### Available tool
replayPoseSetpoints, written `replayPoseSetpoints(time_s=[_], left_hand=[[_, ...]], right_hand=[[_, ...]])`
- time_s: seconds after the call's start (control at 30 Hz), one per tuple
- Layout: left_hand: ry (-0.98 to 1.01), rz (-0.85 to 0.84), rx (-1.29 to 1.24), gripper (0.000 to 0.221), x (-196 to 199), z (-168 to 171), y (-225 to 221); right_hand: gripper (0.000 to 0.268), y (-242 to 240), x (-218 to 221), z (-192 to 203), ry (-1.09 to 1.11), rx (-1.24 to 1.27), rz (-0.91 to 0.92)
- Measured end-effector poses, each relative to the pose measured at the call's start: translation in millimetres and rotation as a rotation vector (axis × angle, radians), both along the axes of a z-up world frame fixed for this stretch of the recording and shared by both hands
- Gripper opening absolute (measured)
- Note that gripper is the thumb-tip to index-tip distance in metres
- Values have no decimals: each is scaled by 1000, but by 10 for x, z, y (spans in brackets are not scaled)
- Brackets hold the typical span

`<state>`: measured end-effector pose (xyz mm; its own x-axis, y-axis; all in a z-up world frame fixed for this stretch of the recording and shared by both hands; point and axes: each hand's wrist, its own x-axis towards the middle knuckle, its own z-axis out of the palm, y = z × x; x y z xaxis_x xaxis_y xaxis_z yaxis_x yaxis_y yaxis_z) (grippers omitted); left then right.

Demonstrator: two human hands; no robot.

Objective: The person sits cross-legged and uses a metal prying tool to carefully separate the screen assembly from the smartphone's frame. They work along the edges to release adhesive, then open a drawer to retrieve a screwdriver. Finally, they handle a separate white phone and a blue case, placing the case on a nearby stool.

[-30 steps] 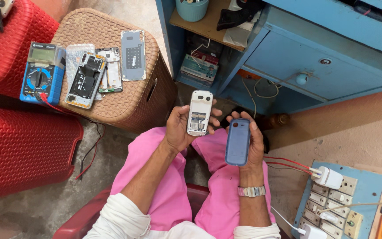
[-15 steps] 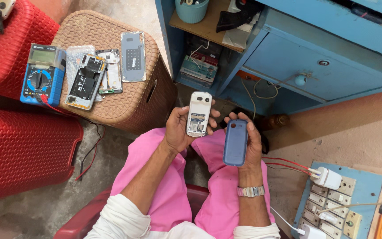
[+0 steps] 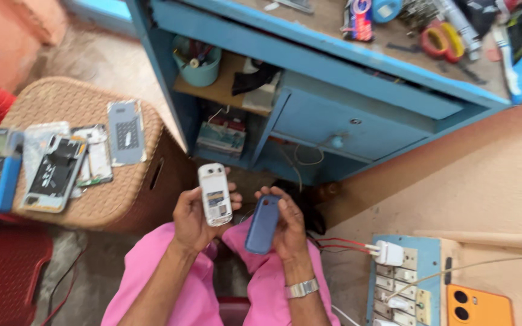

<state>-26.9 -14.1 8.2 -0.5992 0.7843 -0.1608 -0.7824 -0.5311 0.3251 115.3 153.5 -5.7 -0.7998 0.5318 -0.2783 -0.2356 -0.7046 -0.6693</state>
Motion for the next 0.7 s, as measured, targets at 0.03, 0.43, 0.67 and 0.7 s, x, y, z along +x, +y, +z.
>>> replayPoseSetpoints(time_s=[0.03,0.43,0.67,0.7], left_hand=[[6,-1,-2,65,-1,10,4],[40,2,-317,41,-2,-62,75],[136,-65,-263,37,38,-51,89],[147,-76,-276,38,38,-57,89]], right_hand=[[42,-8,1,13,-3,4,-5],[38,-42,-34,76,-83,-26,-42],[38,-58,-60,114,-55,-34,-18],[38,-56,-60,119,-63,-33,-14]])
